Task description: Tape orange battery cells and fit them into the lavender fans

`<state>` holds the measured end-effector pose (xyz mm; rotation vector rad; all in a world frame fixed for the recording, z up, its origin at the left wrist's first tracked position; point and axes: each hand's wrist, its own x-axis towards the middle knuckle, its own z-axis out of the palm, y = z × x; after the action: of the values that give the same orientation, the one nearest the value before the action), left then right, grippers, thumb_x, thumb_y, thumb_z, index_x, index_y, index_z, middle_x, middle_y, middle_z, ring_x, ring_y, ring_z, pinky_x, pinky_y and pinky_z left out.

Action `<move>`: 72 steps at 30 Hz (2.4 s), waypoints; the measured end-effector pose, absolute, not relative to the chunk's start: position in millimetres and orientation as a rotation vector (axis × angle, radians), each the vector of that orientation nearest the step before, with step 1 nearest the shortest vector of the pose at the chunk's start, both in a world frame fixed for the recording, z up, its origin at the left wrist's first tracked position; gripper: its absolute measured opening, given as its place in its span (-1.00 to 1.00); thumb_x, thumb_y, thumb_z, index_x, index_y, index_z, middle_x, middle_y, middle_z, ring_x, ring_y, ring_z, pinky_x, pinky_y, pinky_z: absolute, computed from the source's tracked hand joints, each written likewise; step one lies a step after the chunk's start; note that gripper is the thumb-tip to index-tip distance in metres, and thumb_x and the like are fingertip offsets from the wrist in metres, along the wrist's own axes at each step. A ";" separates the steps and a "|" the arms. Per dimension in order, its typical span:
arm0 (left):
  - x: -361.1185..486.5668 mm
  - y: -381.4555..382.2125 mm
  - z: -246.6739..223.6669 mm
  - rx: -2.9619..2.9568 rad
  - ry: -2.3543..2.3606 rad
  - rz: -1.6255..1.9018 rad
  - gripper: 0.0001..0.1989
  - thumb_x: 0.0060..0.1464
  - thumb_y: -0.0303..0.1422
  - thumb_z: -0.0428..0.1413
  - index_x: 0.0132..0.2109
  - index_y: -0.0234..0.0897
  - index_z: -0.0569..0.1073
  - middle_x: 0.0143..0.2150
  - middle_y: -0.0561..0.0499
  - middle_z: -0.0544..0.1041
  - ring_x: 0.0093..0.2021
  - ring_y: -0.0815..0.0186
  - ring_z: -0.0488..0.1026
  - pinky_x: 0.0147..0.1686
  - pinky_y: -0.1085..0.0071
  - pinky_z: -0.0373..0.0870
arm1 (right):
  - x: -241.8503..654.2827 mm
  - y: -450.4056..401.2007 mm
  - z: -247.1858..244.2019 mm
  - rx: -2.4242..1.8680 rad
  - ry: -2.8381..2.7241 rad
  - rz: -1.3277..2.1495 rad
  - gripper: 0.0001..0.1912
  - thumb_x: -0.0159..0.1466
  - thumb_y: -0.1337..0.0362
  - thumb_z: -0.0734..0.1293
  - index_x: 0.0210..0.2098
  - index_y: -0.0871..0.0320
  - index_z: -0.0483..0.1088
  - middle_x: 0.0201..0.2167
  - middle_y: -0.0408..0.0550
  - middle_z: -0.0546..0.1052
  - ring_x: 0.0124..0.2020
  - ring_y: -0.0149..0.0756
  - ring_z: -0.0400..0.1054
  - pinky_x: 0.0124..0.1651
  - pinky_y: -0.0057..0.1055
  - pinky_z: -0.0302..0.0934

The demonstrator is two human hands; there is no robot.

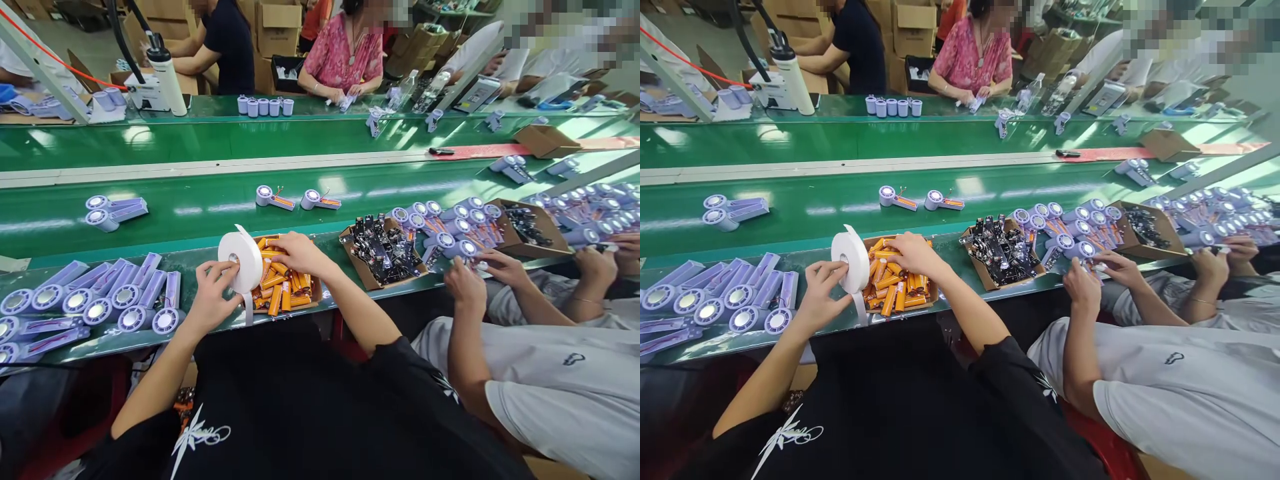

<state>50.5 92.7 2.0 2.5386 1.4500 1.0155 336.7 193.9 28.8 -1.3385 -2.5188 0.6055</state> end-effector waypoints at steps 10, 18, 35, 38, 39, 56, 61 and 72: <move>46.0 80.5 28.3 2.871 1.448 0.855 -0.54 0.22 -0.46 0.32 0.25 -0.21 0.58 0.09 -0.14 0.67 0.05 0.01 0.37 0.10 0.09 0.37 | 348.1 153.6 57.4 -1.118 -1.548 1.128 -0.59 0.35 0.00 0.52 0.09 0.05 0.70 -0.07 -0.03 0.78 -0.08 -0.09 0.69 0.01 -0.23 0.56; 46.3 87.9 50.1 3.108 1.203 0.652 -0.57 0.33 -0.51 0.24 0.29 -0.15 0.57 0.18 -0.03 0.69 -0.02 0.12 0.43 0.10 0.15 0.39 | 353.0 155.1 72.5 -1.100 -1.783 1.301 -0.67 0.26 0.10 0.59 -0.03 0.10 0.74 -0.19 -0.08 0.79 -0.16 -0.13 0.70 -0.02 -0.27 0.59; 112.3 84.2 37.6 2.756 1.056 0.368 -0.30 0.19 -0.04 0.41 0.39 -0.12 0.51 0.26 -0.19 0.62 0.22 -0.11 0.43 0.39 -0.22 0.17 | 384.3 184.8 46.8 -0.766 -0.641 0.844 -0.52 0.13 0.05 0.70 -0.03 -0.05 0.57 -0.06 -0.23 0.69 -0.05 -0.43 0.65 0.02 -0.50 0.58; 82.6 153.4 54.0 2.514 0.877 0.262 -0.37 0.21 0.06 0.36 0.33 -0.04 0.58 0.30 -0.13 0.62 0.35 -0.11 0.40 0.41 -0.08 0.23 | 392.4 173.5 41.4 -0.802 -0.699 0.938 -0.35 0.05 0.09 0.75 0.09 -0.12 0.55 -0.10 -0.23 0.69 -0.12 -0.37 0.66 -0.07 -0.44 0.60; 66.3 178.7 57.1 2.427 0.889 0.267 -0.44 0.27 0.06 0.29 0.31 -0.04 0.60 0.27 -0.10 0.64 0.32 -0.04 0.45 0.37 0.02 0.31 | 394.3 164.8 38.0 -0.801 -0.712 0.958 -0.32 0.02 0.12 0.76 0.09 -0.14 0.55 -0.12 -0.24 0.69 -0.14 -0.36 0.67 -0.11 -0.44 0.61; -144.7 299.5 22.0 2.250 2.191 0.028 -0.63 0.38 -0.30 0.02 0.14 -0.28 0.63 0.19 -0.36 0.61 0.33 -0.21 0.27 0.16 -0.10 0.40 | 446.0 116.4 2.2 -1.133 -0.860 0.690 -0.39 0.04 0.04 0.69 0.01 -0.40 0.44 -0.26 -0.24 0.65 -0.29 -0.05 0.68 -0.24 0.09 0.64; -41.6 332.2 3.5 2.518 1.757 0.041 -0.68 0.41 -0.27 0.05 0.10 -0.13 0.68 0.32 -0.24 0.55 0.41 -0.10 0.23 0.21 0.01 0.39 | 391.4 195.8 32.5 -0.963 -1.010 0.942 -0.29 0.00 0.14 0.73 0.07 -0.11 0.43 -0.22 -0.15 0.70 -0.19 -0.09 0.69 -0.03 0.07 0.65; 32.7 397.3 0.5 2.373 1.547 -0.129 -0.83 0.18 -0.23 0.23 -0.15 -0.06 0.70 -0.04 0.02 0.74 0.00 0.15 0.59 -0.05 0.38 0.36 | 270.5 360.8 12.6 -1.240 -2.247 0.885 -0.47 0.44 0.24 0.42 0.37 0.12 0.36 -0.02 0.03 0.77 0.02 -0.16 0.70 0.15 -0.29 0.49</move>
<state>32.7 397.3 0.5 2.3726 1.5467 -0.1289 270.5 360.8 12.6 -1.2399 -2.2469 0.8851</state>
